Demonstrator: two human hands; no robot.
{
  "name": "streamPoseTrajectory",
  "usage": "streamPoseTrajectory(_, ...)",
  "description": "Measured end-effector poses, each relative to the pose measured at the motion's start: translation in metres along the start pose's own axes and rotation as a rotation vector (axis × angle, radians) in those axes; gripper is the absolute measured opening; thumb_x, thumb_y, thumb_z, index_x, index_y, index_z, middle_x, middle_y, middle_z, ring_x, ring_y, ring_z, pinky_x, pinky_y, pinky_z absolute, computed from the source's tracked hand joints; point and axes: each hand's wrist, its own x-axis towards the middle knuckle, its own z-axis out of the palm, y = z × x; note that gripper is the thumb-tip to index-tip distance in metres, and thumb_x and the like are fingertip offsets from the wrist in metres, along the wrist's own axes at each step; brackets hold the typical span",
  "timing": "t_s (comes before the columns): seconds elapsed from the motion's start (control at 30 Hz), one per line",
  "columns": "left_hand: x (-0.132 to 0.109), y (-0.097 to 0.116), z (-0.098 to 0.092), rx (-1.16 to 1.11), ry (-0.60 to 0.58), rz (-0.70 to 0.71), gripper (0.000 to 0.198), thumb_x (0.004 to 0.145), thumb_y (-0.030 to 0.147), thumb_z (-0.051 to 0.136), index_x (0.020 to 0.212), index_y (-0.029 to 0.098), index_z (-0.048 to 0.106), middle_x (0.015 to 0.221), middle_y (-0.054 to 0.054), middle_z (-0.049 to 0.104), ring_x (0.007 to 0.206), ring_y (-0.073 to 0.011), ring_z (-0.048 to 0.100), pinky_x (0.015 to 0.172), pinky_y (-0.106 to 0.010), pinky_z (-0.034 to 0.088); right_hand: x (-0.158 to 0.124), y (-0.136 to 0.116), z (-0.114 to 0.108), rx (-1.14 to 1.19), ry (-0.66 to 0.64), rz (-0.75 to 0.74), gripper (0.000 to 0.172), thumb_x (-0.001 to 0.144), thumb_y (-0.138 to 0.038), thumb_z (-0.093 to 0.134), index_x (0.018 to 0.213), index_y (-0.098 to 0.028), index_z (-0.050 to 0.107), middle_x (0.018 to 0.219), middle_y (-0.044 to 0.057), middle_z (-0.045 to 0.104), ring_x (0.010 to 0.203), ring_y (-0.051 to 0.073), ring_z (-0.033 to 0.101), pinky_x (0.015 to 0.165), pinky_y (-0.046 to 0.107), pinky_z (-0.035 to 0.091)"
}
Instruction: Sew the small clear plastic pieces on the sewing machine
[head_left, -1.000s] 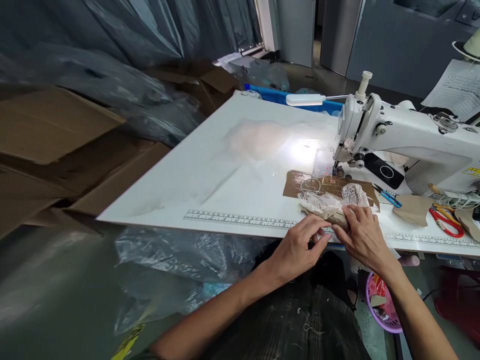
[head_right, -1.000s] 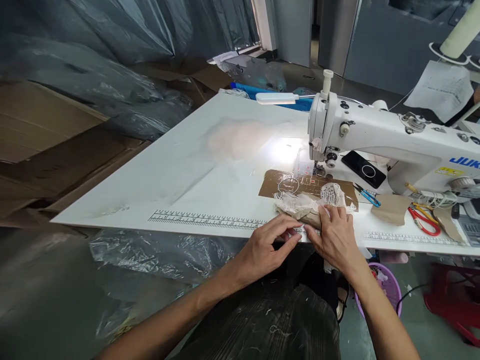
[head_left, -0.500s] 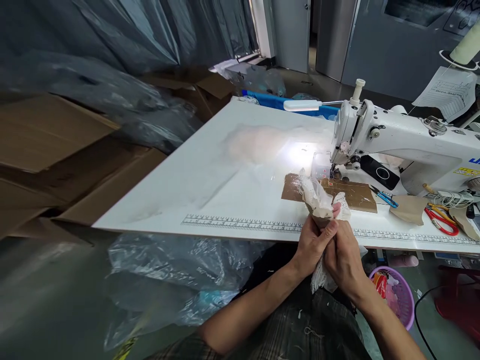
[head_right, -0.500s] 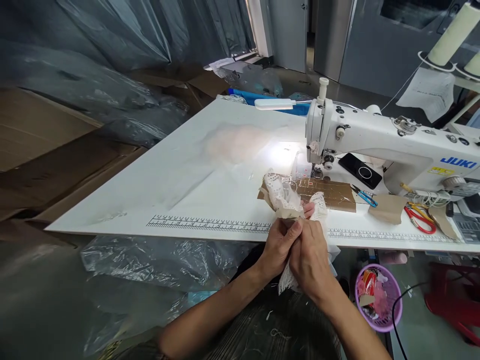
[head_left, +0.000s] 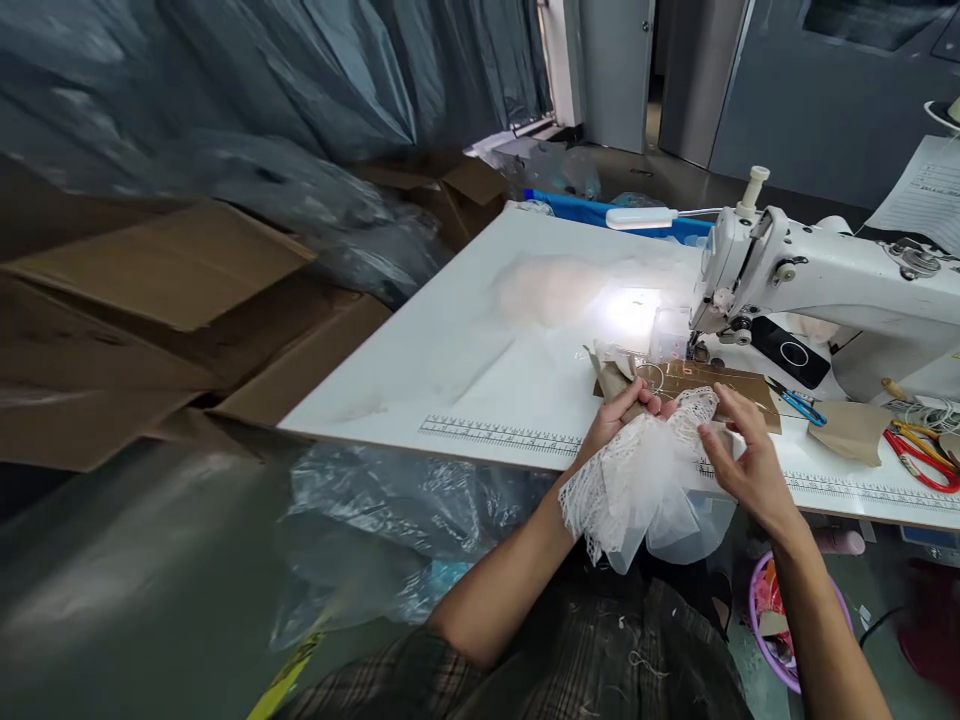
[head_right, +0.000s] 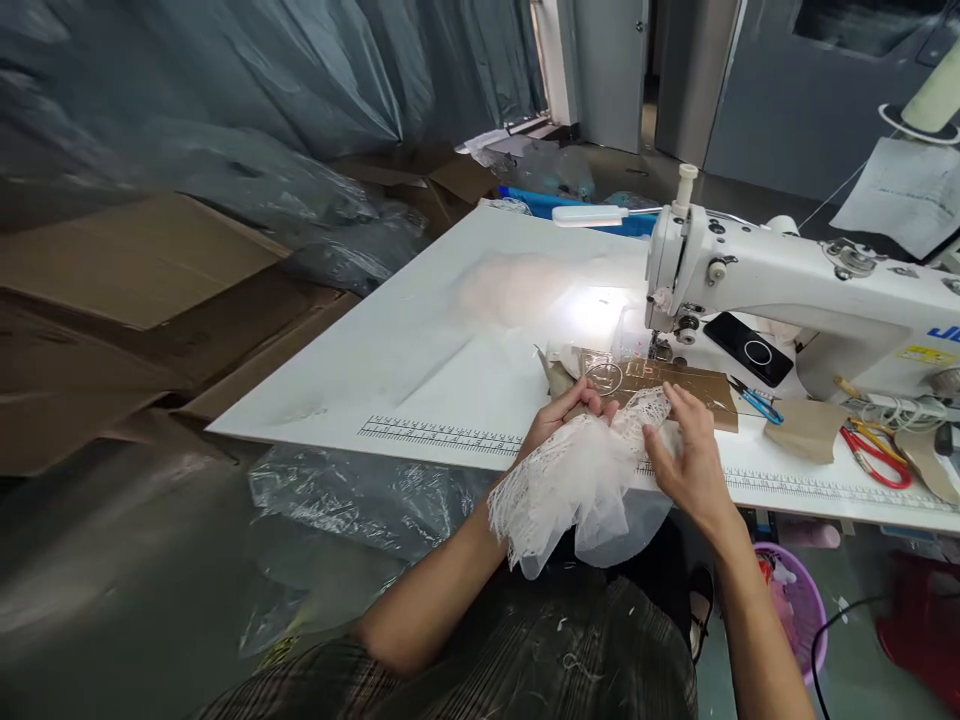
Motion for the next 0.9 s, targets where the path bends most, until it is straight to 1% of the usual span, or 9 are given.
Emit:
streamPoseTrajectory(0.1, 0.0, 0.004, -0.001, -0.159, 0.017, -0.096, 0.034, 0.084, 0.048, 0.068, 0.072, 0.02, 0.053, 0.07, 0.002, 0.06, 0.082, -0.0142, 0.069, 0.099, -0.035, 0.056, -0.002, 0.008, 0.02, -0.139, -0.048, -0.085, 0.026, 0.091, -0.038, 0.055, 0.106, -0.022, 0.071, 0.113, 0.013, 0.069, 0.104, 0.029, 0.059, 0.087, 0.047, 0.05)
streamPoseTrajectory(0.17, 0.001, 0.005, -0.002, -0.243, 0.04, -0.138, 0.028, 0.084, 0.043, 0.07, 0.076, 0.02, 0.057, 0.077, 0.0, 0.065, 0.091, -0.0168, 0.07, 0.101, -0.038, 0.056, -0.003, 0.011, 0.022, -0.172, -0.008, -0.023, 0.025, 0.091, -0.037, 0.052, 0.088, -0.022, 0.072, 0.095, 0.011, 0.072, 0.087, 0.026, 0.06, 0.077, 0.042, 0.05)
streamPoseTrajectory(0.3, 0.007, 0.009, -0.001, -0.362, 0.174, -0.067, 0.028, 0.081, 0.044, 0.073, 0.08, 0.017, 0.063, 0.086, -0.005, 0.072, 0.102, -0.0244, 0.07, 0.1, -0.043, 0.056, -0.001, 0.011, 0.0, -0.066, 0.243, 0.428, 0.035, 0.085, -0.049, 0.054, 0.082, -0.017, 0.069, 0.065, 0.004, 0.065, 0.056, 0.017, 0.052, 0.056, 0.031, 0.044)
streamPoseTrajectory(0.43, 0.008, 0.015, 0.009, -0.435, 0.312, 0.168, 0.039, 0.072, 0.048, 0.08, 0.083, 0.013, 0.066, 0.084, -0.007, 0.073, 0.105, -0.0282, 0.07, 0.101, -0.044, 0.054, -0.003, -0.004, -0.018, 0.232, 0.388, 0.69, 0.04, 0.073, -0.056, 0.067, 0.081, -0.016, 0.068, 0.063, 0.001, 0.064, 0.058, 0.015, 0.056, 0.055, 0.028, 0.048)
streamPoseTrajectory(0.5, 0.008, 0.018, 0.016, -0.453, 0.294, 0.22, 0.043, 0.068, 0.048, 0.084, 0.083, 0.012, 0.067, 0.084, -0.008, 0.074, 0.105, -0.0291, 0.07, 0.1, -0.044, 0.053, -0.008, -0.017, -0.018, 0.466, 0.383, 0.699, 0.041, 0.071, -0.056, 0.072, 0.083, -0.017, 0.068, 0.077, 0.002, 0.07, 0.07, 0.016, 0.063, 0.065, 0.031, 0.055)
streamPoseTrajectory(0.6, 0.009, 0.021, 0.026, -0.46, 0.302, 0.245, 0.043, 0.069, 0.05, 0.083, 0.081, 0.012, 0.067, 0.083, -0.008, 0.074, 0.102, -0.0273, 0.071, 0.1, -0.042, 0.053, -0.021, -0.039, -0.011, 0.741, 0.244, 0.714, 0.038, 0.075, -0.054, 0.071, 0.091, -0.019, 0.069, 0.095, 0.005, 0.073, 0.087, 0.019, 0.068, 0.077, 0.035, 0.059)
streamPoseTrajectory(0.7, 0.01, 0.021, 0.031, -0.412, 0.357, 0.31, 0.043, 0.071, 0.054, 0.08, 0.078, 0.013, 0.067, 0.079, -0.007, 0.073, 0.094, -0.0238, 0.073, 0.091, -0.036, 0.056, -0.036, -0.057, -0.002, 0.795, 0.087, 0.7, 0.034, 0.081, -0.051, 0.068, 0.096, -0.021, 0.071, 0.12, 0.011, 0.069, 0.104, 0.023, 0.068, 0.081, 0.034, 0.059)
streamPoseTrajectory(0.77, 0.009, 0.018, 0.032, -0.312, 0.347, 0.347, 0.045, 0.07, 0.057, 0.079, 0.073, 0.015, 0.067, 0.073, -0.004, 0.072, 0.083, -0.0211, 0.073, 0.08, -0.03, 0.057, -0.04, -0.064, 0.005, 0.752, 0.072, 0.626, 0.029, 0.079, -0.048, 0.07, 0.088, -0.02, 0.071, 0.131, 0.012, 0.064, 0.112, 0.025, 0.065, 0.085, 0.033, 0.057)
streamPoseTrajectory(0.9, 0.0, 0.004, 0.035, -0.046, 0.249, 0.229, 0.046, 0.069, 0.059, 0.079, 0.069, 0.015, 0.067, 0.068, -0.003, 0.069, 0.065, -0.0156, 0.067, 0.059, -0.022, 0.051, -0.026, -0.07, 0.017, 0.679, 0.212, 0.534, 0.03, 0.078, -0.048, 0.07, 0.085, -0.019, 0.069, 0.1, 0.009, 0.073, 0.093, 0.022, 0.069, 0.078, 0.032, 0.057)
